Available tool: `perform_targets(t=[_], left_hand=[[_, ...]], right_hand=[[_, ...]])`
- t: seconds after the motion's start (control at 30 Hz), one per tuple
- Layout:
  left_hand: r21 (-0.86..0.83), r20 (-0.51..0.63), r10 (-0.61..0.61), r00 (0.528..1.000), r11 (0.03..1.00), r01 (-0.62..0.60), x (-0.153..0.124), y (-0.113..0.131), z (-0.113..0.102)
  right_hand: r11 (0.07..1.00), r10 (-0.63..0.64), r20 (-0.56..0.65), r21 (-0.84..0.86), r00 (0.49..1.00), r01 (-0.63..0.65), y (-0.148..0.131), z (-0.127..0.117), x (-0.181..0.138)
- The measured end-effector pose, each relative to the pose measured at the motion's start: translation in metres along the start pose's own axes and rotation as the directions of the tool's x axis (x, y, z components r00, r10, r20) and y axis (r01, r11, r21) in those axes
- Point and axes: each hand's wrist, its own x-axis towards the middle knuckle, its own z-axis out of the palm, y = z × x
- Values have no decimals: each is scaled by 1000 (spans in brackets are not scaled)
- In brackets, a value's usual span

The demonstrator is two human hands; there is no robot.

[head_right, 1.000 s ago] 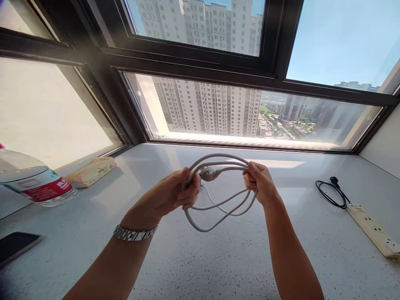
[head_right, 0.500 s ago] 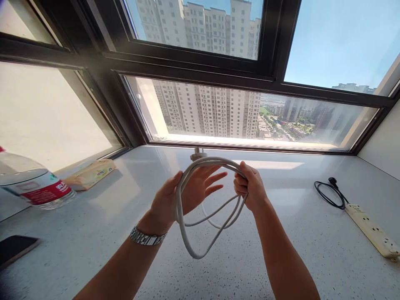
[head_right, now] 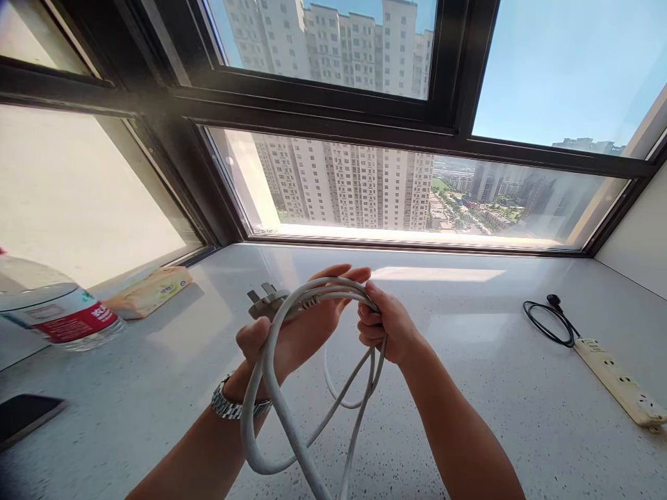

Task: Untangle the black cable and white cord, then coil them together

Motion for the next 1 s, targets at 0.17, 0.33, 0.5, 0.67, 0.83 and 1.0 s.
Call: perform_targets(t=[0.17,0.33,0.5,0.67,0.83,1.0], left_hand=[[-31,214,-170,962,983,180,-6,-4,-33],[169,276,-299,914,951,260,-7,-4,-43],[182,38,9,999,983,-16,-2,7,-13],[123,-123,165,979,981,-149,1,16,2],[46,-268,122,956,992,-114,5,30,21],[15,-435,146,889,988,-155,-3,64,21]], right_hand=[[999,-10,101,52,995,5,-6,-2,-5],[1000,9,118,19,993,-12,-5,0,-5],[994,109,156,-5,982,-109,9,4,1],[986,169,225,-56,960,-160,19,4,6],[986,86,318,-166,944,-34,18,5,5],[939,280,536,-327,797,-110,28,1,7]])
